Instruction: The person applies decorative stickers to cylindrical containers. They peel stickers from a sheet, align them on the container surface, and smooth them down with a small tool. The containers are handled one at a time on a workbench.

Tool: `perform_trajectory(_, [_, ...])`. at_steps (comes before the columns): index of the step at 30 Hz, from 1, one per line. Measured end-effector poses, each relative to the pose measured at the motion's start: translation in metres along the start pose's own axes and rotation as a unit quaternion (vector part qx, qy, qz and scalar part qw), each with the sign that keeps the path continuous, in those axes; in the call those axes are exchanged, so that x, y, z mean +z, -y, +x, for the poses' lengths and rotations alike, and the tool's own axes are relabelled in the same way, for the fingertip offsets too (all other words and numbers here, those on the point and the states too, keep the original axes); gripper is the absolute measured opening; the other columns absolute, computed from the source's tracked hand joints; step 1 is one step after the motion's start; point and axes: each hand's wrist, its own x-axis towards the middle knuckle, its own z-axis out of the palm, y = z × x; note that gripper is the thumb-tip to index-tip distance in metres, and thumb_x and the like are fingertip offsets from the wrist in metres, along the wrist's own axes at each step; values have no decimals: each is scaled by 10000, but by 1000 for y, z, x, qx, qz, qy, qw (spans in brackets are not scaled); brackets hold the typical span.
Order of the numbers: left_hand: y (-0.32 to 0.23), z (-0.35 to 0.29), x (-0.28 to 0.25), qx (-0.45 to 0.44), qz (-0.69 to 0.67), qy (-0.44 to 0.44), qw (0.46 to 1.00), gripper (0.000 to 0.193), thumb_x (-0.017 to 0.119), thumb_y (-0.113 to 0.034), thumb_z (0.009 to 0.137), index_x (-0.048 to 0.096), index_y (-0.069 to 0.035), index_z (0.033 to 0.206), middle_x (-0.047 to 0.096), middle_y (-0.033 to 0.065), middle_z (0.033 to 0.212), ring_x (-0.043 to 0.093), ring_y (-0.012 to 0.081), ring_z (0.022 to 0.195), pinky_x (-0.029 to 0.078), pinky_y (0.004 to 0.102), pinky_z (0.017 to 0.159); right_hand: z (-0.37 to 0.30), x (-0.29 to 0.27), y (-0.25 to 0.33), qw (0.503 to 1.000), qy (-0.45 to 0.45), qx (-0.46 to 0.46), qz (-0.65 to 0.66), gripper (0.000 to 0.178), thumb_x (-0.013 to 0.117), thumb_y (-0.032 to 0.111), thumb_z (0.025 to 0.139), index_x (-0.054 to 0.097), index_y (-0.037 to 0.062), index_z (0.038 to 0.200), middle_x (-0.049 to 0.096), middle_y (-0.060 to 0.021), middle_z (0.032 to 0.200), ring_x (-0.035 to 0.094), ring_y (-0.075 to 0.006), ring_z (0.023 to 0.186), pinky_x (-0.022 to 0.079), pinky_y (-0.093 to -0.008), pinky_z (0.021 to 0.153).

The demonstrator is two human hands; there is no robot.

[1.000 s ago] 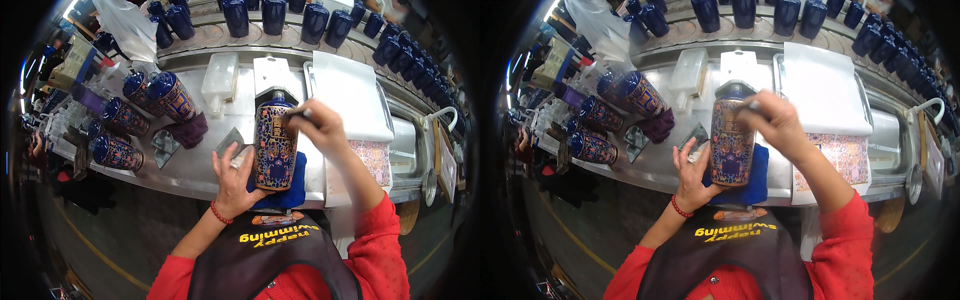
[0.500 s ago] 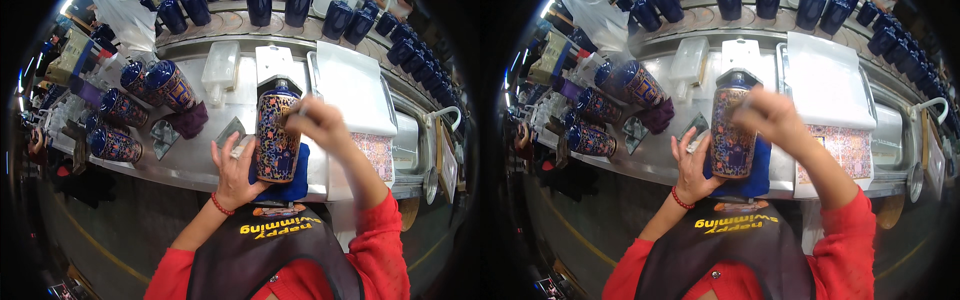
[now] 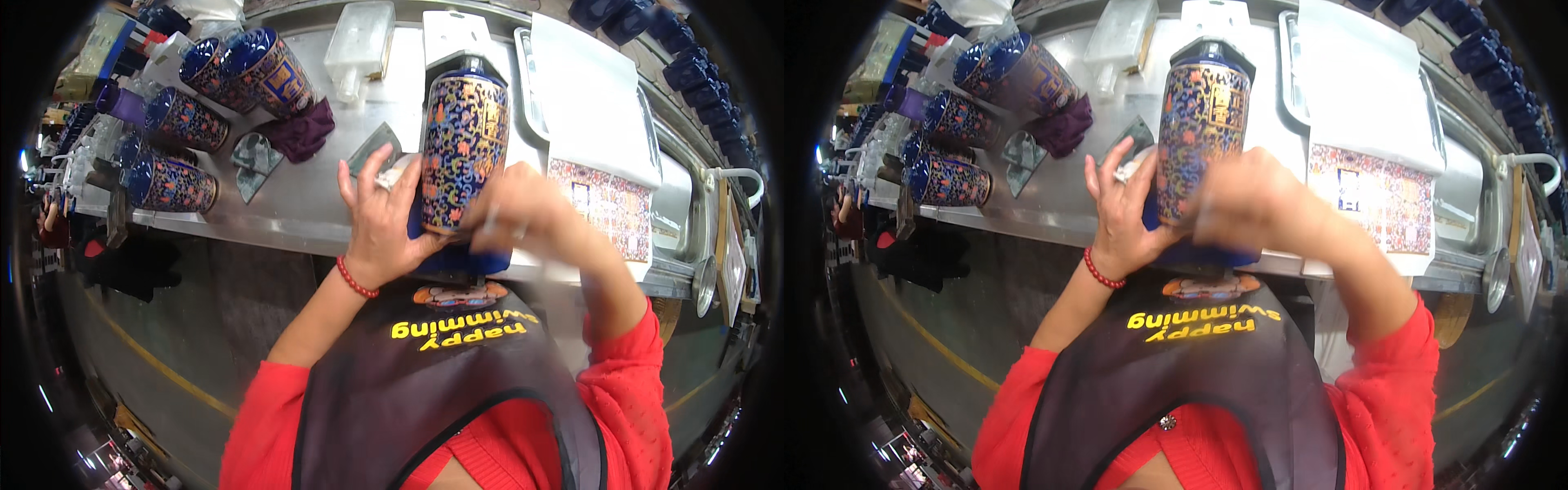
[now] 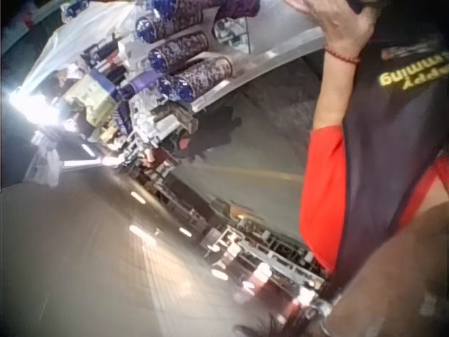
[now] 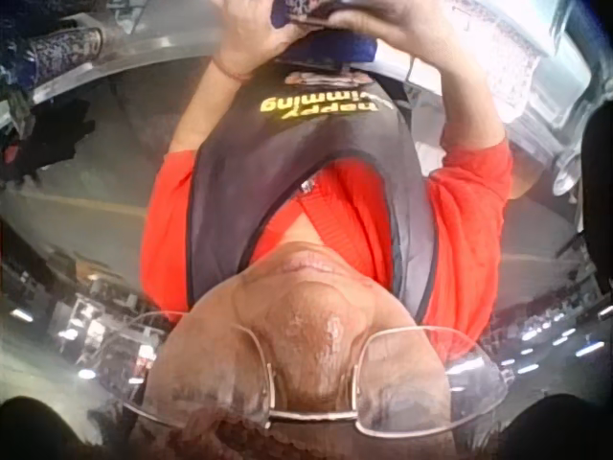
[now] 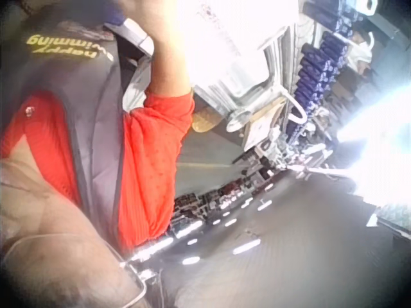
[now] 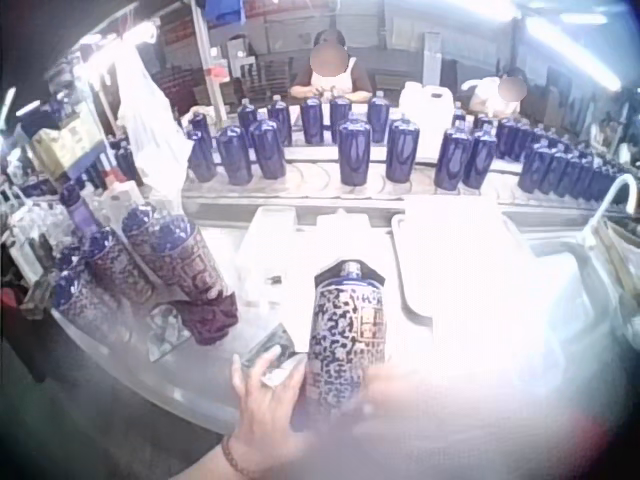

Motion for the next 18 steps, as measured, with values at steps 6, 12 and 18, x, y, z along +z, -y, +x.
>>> perform_trajectory(6, [-3, 1, -7, -3, 9, -3, 1000, 1014, 707, -738, 754, 568, 67, 1355, 676, 136, 993, 416, 371, 1370, 33, 710, 1138, -19, 9, -10, 976, -115, -22, -185, 278, 737, -26, 743, 722, 57, 1008, 648, -73, 804, 603, -201, 643, 473, -295, 595])
perform_trajectory(12, [-1, 2, -1, -16, -34, -16, 999, 1033, 712, -739, 749, 544, 68, 1371, 669, 153, 1121, 401, 370, 1380, 28, 719, 1134, -8, 4, -5, 904, -277, 169, -278, 200, 732, -16, 794, 706, 14, 990, 663, -88, 888, 644, -247, 765, 531, -333, 671])
perform_trajectory(18, [-3, 3, -10, 6, 9, -24, 1000, 994, 725, -729, 741, 581, 33, 1363, 613, 98, 758, 399, 359, 1381, 16, 711, 1137, -3, 3, 9, 993, -84, 83, -9, 203, 765, 6, 786, 721, 37, 981, 668, -64, 868, 664, -251, 801, 526, -344, 708])
